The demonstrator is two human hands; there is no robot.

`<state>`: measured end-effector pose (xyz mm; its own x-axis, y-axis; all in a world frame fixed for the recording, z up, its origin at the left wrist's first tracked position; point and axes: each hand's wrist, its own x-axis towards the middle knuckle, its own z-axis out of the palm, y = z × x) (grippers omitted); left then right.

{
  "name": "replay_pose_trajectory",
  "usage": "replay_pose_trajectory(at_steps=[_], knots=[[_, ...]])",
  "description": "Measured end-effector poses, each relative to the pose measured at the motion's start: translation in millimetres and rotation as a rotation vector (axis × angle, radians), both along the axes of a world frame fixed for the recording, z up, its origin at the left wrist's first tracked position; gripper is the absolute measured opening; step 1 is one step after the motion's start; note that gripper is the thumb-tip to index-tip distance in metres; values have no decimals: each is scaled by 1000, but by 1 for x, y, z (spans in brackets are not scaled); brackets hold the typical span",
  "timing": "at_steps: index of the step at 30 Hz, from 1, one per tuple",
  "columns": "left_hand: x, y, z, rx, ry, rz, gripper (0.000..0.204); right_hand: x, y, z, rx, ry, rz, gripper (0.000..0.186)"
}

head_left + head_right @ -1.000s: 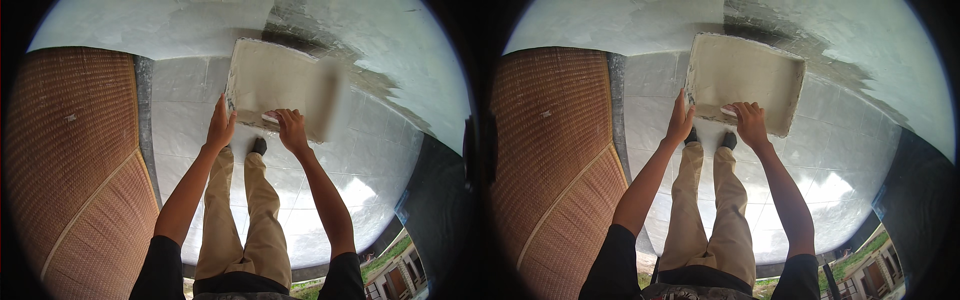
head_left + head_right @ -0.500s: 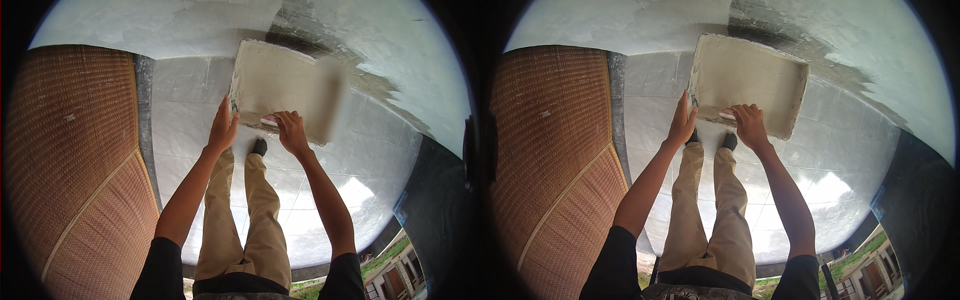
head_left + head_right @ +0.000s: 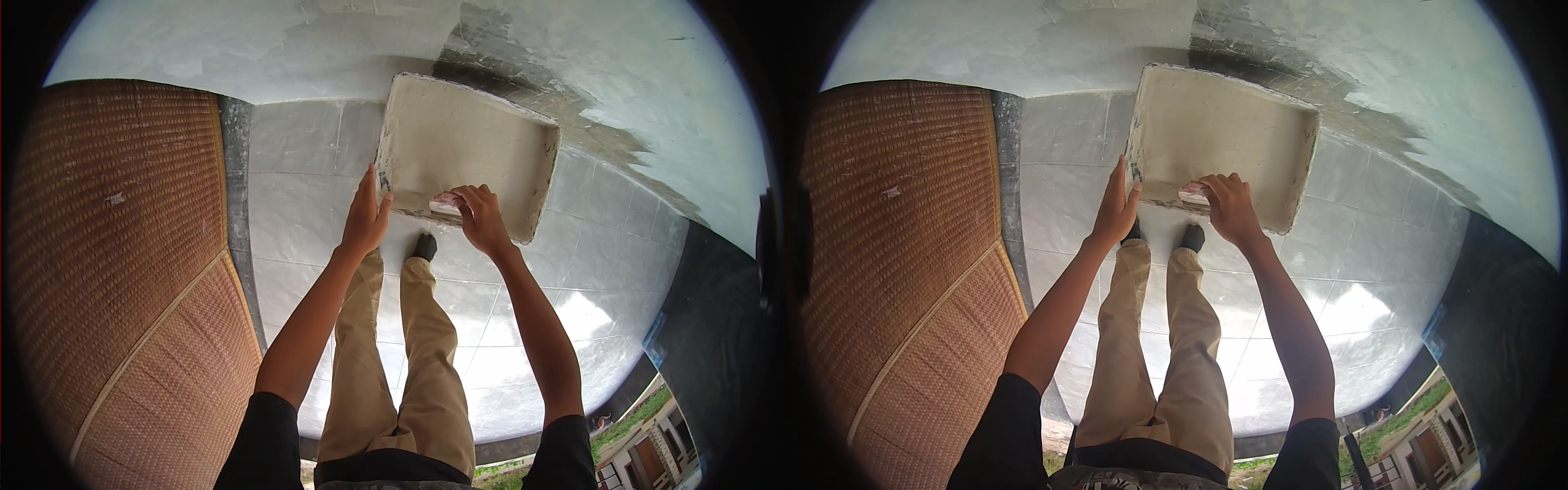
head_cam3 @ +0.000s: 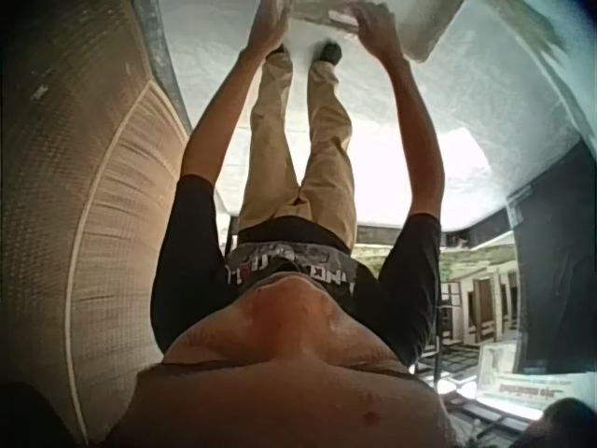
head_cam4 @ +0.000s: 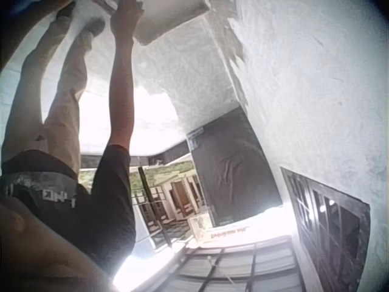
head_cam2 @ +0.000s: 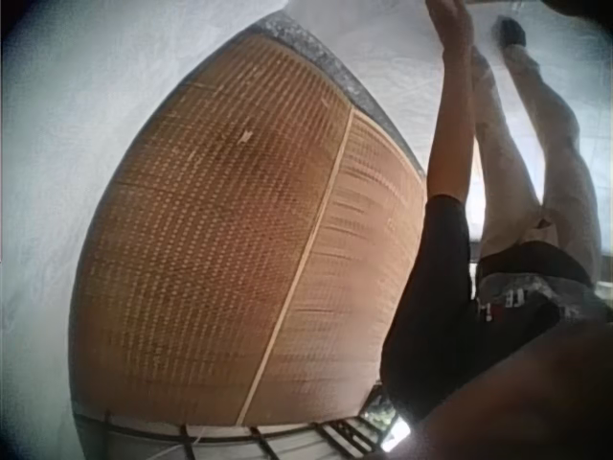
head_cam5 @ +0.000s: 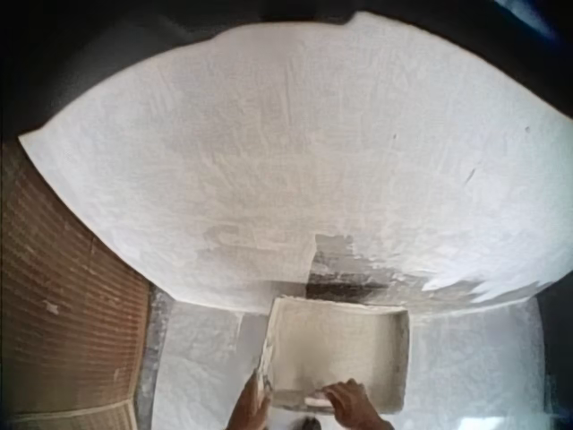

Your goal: The person applies wall putty to a wall using a putty knife, smoothing over imperfections.

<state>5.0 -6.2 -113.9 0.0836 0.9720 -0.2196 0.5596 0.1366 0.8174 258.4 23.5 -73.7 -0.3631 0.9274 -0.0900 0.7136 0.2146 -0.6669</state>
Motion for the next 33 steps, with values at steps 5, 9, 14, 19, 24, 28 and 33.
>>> replay_pose_trajectory(at_steps=[5,9,14,19,24,28,33], knots=[[-2,0,1,-9,1,-6,65,-1,10,1,-78,14,51,24],[-3,0,2,-8,-19,-12,65,0,18,-1,-161,9,37,24],[-5,0,2,15,-3,-10,66,7,34,1,-304,32,59,23],[-8,-6,7,11,4,-9,65,9,51,14,-515,29,6,23],[-10,-7,21,41,27,-2,65,30,64,10,-624,-44,-40,27],[-18,2,48,114,50,3,64,44,63,36,-849,248,-308,30],[-25,44,121,251,55,12,62,53,67,100,-942,903,-497,38]])
